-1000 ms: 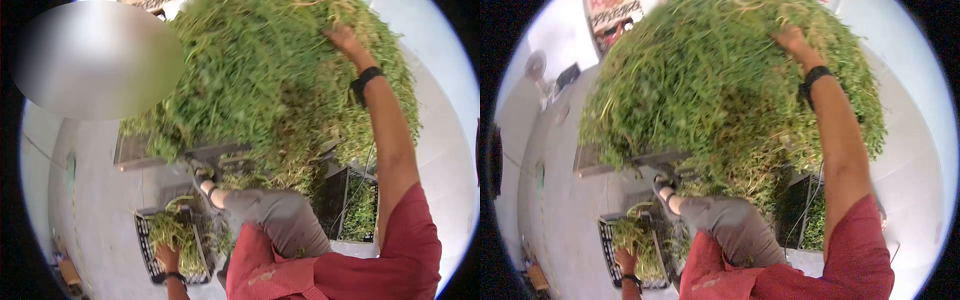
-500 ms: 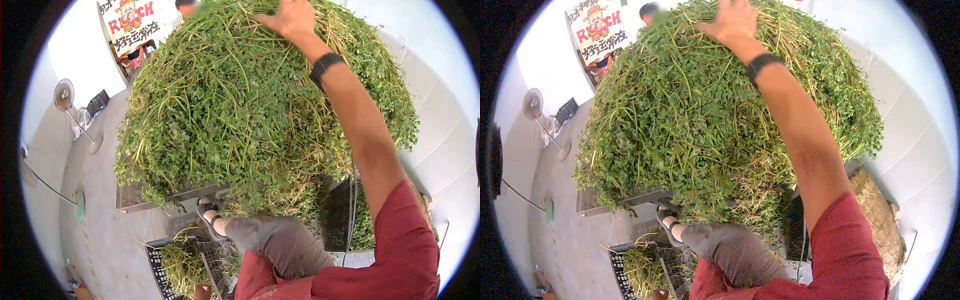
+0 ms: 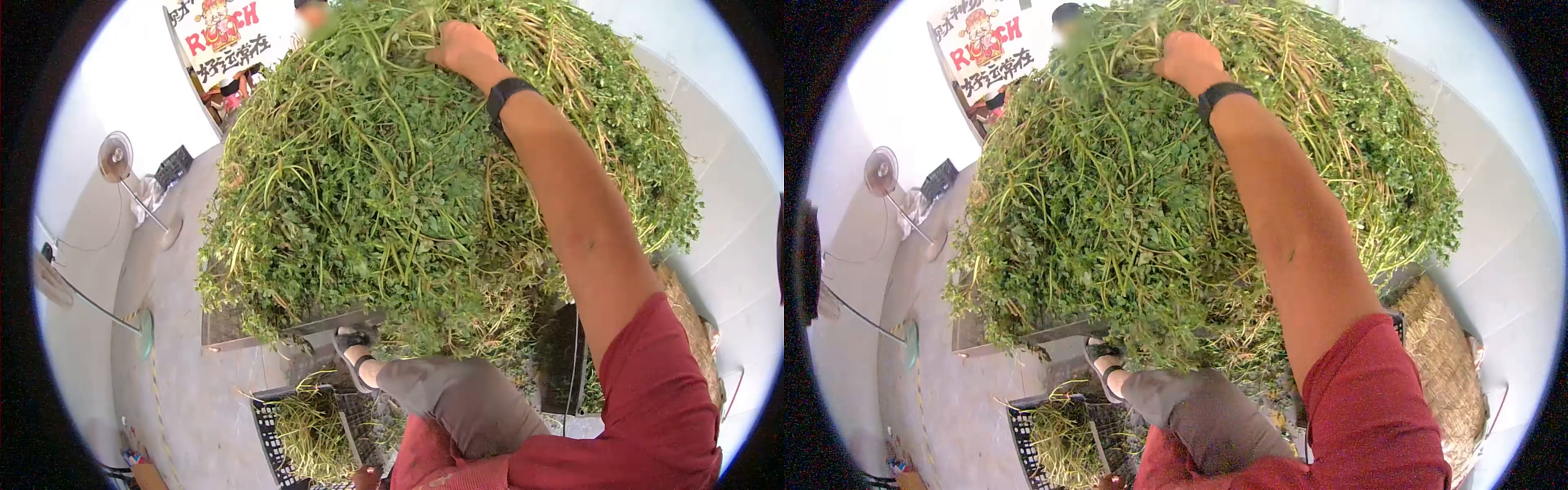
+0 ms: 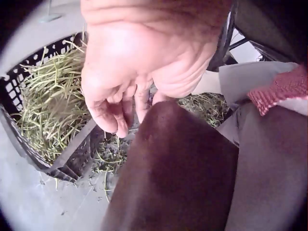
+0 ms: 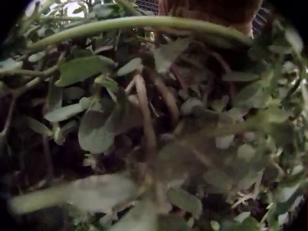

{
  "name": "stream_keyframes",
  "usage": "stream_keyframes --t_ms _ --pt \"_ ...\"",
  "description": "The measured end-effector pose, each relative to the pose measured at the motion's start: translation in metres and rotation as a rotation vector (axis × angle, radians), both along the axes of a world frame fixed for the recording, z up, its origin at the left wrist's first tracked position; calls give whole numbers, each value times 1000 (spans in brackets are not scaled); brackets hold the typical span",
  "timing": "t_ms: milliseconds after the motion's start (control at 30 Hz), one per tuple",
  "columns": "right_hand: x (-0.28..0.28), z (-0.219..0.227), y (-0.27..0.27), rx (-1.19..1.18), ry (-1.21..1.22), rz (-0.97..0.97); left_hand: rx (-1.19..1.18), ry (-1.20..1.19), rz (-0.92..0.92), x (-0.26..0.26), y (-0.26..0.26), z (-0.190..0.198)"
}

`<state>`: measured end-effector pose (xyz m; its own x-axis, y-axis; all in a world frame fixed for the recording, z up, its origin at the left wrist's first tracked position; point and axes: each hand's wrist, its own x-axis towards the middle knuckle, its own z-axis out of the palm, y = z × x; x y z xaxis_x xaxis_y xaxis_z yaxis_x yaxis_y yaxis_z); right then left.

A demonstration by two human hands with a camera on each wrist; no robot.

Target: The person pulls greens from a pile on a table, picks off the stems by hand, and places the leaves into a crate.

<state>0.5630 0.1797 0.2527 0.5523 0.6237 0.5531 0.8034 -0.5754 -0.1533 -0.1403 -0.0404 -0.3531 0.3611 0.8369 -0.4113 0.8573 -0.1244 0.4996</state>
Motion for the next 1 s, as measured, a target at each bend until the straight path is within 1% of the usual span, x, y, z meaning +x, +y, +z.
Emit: stream_keyframes --t_ms 33,67,133,167,200,267,300,333,367,400,433,467,500,533,567,600,633,667,733,767,800,867,900,933,1000 --pt "-8 -6 -11 88 -80 22 -117 251 -14 8 12 -20" --pt "-12 -7 -17 94 -84 21 -112 247 -15 9 9 -23" --pt "-21 -6 -31 59 -35 -4 -110 -278 -6 10 3 -19" --pt "-27 -2 -40 10 42 -21 -160 -91 23 11 2 -16" --pt "-29 -1 -49 19 41 -21 -151 -92 23 13 -1 -11" --pt "-30 -3 -68 23 28 16 -13 -211 -10 13 -12 -3" --pt "-39 -1 -82 -19 93 6 40 -194 -23 15 -11 -2" --pt "-40 -8 -94 -13 93 1 45 -194 -29 17 -10 5" --pt "-42 -17 -118 9 49 26 -16 -184 19 21 -9 12" --pt "-40 -28 -132 24 7 56 -81 -169 75 23 -8 19" --pt "-36 -36 -143 31 8 52 103 -165 11 24 -9 16" --pt "-30 -43 -154 45 12 42 109 -165 8 25 -10 26" --pt "-29 -49 -165 56 18 31 90 -162 -1 44 -11 74" --pt "-29 -57 -176 55 26 26 68 -153 -11 51 -15 103" --pt "-31 -65 -186 32 74 22 65 -145 -17 45 -16 100" --pt "-32 -68 -193 9 116 19 19 -115 35 44 -13 93" --pt "-33 -71 -193 -117 196 -134 -29 -95 90 51 -16 93" --pt "-33 -75 -196 -121 189 -137 -34 -101 88 55 -20 93" --pt "-45 -87 -200 -17 183 -91 -68 -302 52 51 -20 104" --pt "-52 -86 -198 -135 179 -112 21 -201 -22 47 -15 88" --pt "-53 -90 -198 -133 188 -108 24 -192 -18 42 -14 90" --pt "-51 -96 -199 -71 63 -11 48 14 -44 54 -15 107" --pt "-50 -98 -202 -8 78 34 14 -36 34 57 -17 107" --pt "-47 -99 -206 -15 75 36 8 -38 37 59 -19 107" --pt "-41 -103 -213 35 -13 142 -22 63 7 62 -17 114"
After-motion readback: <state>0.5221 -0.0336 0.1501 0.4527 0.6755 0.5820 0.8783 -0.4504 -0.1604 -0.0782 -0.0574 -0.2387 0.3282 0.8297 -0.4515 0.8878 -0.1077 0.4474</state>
